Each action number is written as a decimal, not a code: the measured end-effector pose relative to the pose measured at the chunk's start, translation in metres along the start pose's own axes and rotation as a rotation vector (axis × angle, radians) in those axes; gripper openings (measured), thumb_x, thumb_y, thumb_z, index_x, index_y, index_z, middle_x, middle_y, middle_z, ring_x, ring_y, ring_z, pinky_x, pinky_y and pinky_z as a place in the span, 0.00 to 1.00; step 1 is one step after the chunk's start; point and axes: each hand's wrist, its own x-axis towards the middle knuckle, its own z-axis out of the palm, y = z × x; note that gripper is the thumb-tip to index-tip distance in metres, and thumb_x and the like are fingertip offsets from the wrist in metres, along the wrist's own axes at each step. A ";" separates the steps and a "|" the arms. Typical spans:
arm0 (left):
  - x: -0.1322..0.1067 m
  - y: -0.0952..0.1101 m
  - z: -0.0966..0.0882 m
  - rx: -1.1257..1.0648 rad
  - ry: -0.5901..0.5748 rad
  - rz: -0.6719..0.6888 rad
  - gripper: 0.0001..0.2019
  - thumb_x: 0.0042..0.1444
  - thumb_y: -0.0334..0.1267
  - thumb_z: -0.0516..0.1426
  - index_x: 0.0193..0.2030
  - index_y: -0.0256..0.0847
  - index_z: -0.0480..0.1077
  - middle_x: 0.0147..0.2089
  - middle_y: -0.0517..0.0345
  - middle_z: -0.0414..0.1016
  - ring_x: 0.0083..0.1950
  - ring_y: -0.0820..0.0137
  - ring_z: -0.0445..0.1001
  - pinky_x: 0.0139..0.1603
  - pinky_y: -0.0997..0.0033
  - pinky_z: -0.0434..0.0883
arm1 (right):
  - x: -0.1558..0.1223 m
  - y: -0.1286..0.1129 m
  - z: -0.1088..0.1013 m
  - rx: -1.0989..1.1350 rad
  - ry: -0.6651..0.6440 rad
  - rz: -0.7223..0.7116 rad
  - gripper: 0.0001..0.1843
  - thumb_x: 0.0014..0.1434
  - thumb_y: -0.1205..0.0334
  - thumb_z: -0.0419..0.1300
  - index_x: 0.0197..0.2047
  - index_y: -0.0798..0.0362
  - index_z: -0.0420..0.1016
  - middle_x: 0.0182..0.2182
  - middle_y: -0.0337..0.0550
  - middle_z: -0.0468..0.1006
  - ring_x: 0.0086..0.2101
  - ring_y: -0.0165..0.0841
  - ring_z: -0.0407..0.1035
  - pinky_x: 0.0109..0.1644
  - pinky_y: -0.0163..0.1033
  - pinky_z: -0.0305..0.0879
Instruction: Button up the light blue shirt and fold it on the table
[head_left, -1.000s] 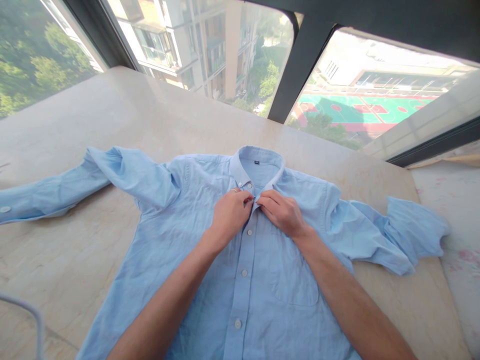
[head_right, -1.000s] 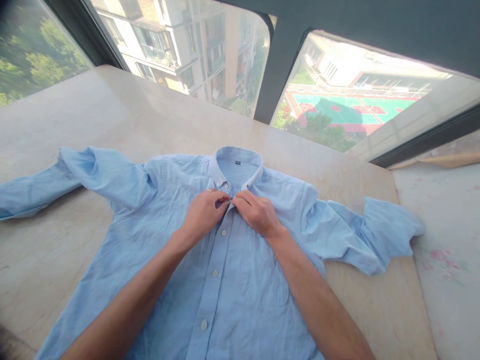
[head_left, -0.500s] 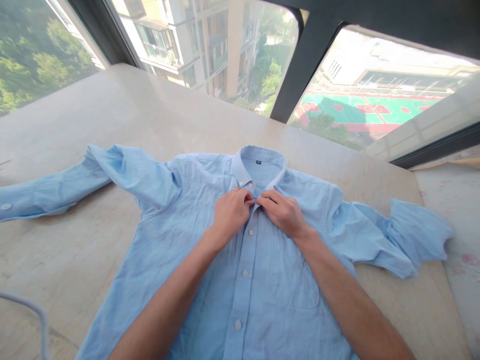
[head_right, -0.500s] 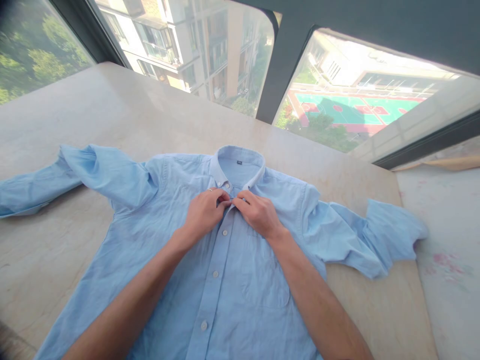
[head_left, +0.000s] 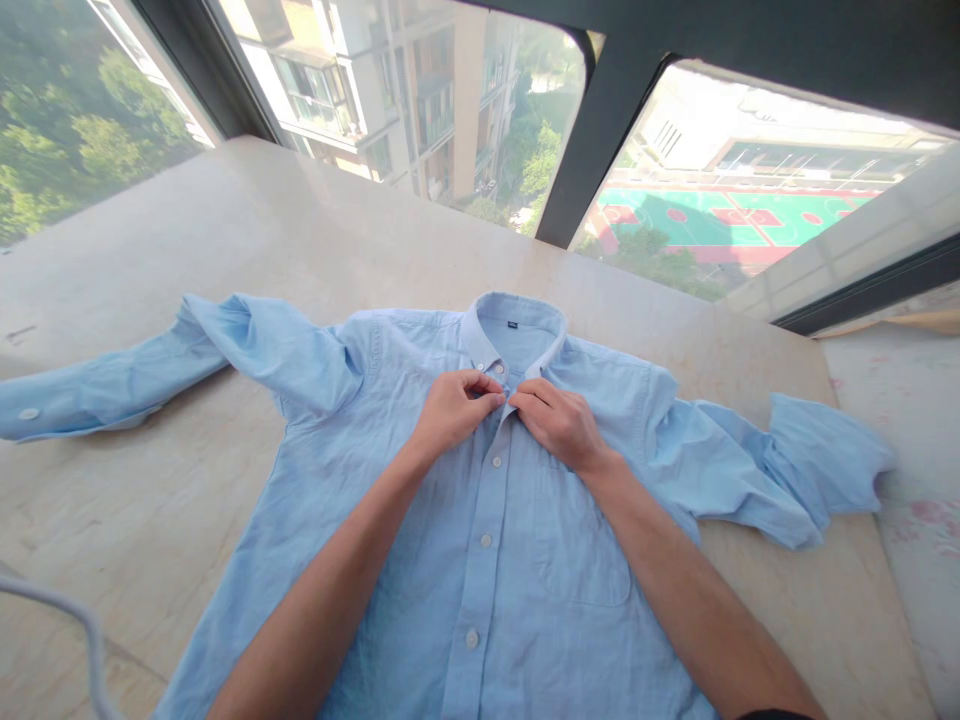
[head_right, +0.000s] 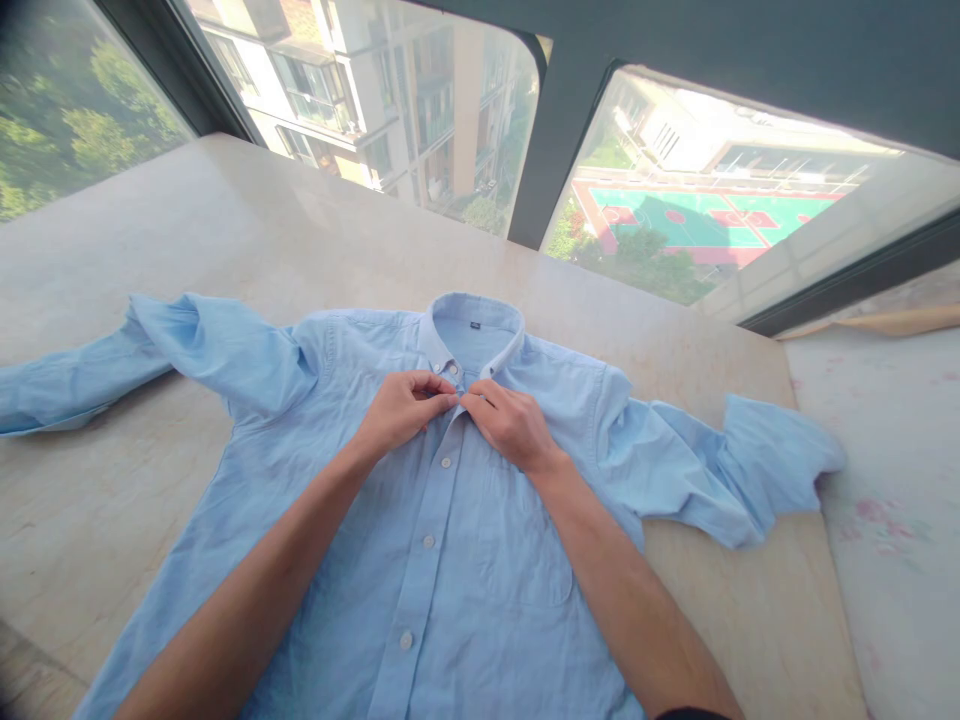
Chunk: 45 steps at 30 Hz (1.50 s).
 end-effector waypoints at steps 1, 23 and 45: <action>0.001 -0.001 0.000 -0.037 -0.002 -0.020 0.07 0.50 0.37 0.63 0.34 0.36 0.77 0.31 0.58 0.79 0.26 0.76 0.70 0.27 0.76 0.67 | 0.000 0.000 0.000 0.001 0.008 -0.002 0.13 0.69 0.72 0.51 0.39 0.53 0.76 0.35 0.43 0.79 0.32 0.29 0.73 0.34 0.34 0.65; -0.005 0.005 0.007 0.640 -0.028 0.117 0.09 0.61 0.32 0.55 0.40 0.41 0.78 0.41 0.52 0.79 0.44 0.63 0.76 0.46 0.65 0.69 | -0.003 0.002 0.001 0.043 -0.058 0.011 0.13 0.69 0.70 0.52 0.42 0.54 0.78 0.37 0.46 0.79 0.34 0.31 0.74 0.36 0.34 0.67; 0.000 0.006 -0.004 -0.094 -0.124 -0.093 0.07 0.51 0.38 0.62 0.32 0.36 0.75 0.22 0.64 0.69 0.22 0.78 0.62 0.25 0.77 0.61 | -0.001 0.001 -0.002 0.002 -0.002 -0.035 0.12 0.69 0.70 0.53 0.41 0.53 0.78 0.36 0.44 0.80 0.31 0.29 0.73 0.35 0.34 0.66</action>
